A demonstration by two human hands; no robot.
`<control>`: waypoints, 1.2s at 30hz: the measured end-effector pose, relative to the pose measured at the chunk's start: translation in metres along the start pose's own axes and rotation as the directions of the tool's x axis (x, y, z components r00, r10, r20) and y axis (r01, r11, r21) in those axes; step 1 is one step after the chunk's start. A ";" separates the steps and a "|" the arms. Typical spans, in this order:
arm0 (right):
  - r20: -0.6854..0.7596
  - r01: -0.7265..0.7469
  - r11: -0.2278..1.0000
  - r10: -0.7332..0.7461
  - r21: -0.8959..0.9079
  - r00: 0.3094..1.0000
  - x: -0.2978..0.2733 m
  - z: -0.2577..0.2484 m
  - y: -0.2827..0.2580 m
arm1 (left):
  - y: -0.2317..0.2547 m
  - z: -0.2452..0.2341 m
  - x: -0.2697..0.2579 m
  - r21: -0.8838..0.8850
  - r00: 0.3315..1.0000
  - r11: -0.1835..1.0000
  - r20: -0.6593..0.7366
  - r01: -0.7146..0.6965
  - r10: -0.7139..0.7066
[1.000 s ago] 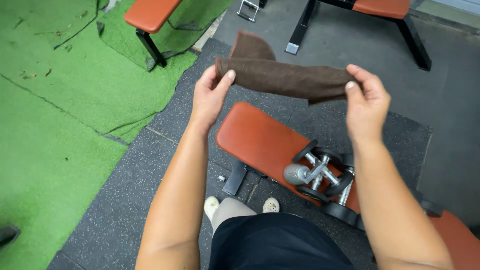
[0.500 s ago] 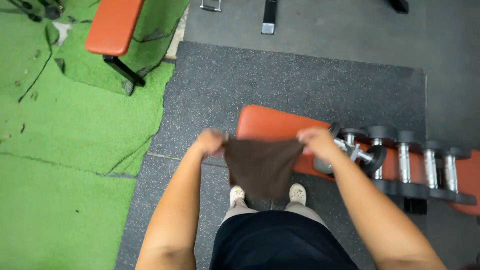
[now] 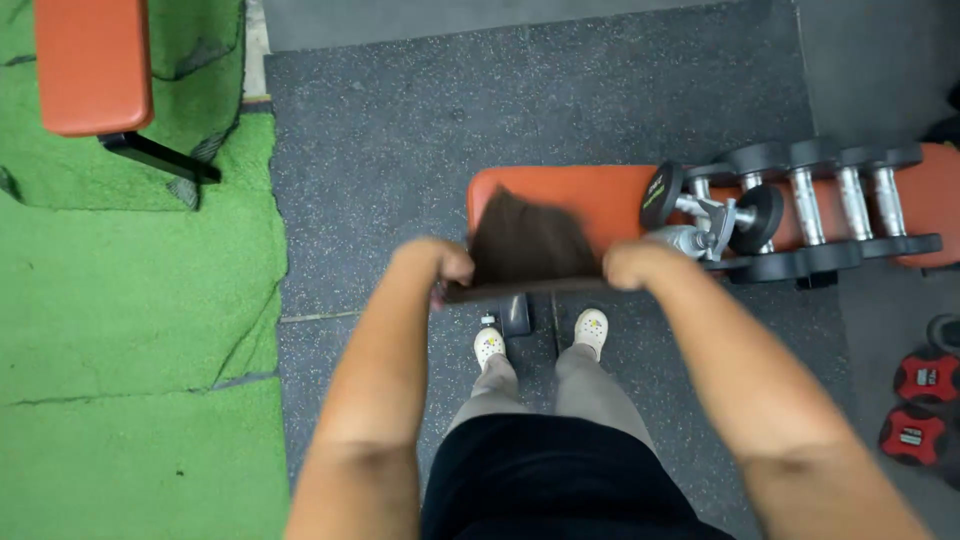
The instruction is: Cleaning and wiping down dumbbells and a weight bench in a gym.
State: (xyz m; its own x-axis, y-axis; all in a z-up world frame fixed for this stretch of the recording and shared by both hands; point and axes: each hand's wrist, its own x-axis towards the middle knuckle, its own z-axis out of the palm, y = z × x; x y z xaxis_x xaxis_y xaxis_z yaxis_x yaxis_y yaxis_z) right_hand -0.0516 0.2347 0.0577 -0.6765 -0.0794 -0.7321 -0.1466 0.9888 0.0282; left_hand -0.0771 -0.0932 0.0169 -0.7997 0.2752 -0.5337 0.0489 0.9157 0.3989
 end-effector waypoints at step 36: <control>-0.726 0.401 0.745 0.159 0.533 0.669 -0.009 0.010 0.041 | -0.022 -0.037 -0.023 -0.764 0.961 0.613 -0.274 -0.204 -0.022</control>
State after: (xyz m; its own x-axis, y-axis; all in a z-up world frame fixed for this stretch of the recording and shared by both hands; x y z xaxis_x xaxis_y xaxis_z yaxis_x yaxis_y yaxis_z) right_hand -0.0444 0.2770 0.0588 -0.9999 0.0122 0.0090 0.0037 0.7723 -0.6353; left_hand -0.0820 -0.1309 0.0482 -0.9340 0.1639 -0.3173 -0.2641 0.2811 0.9226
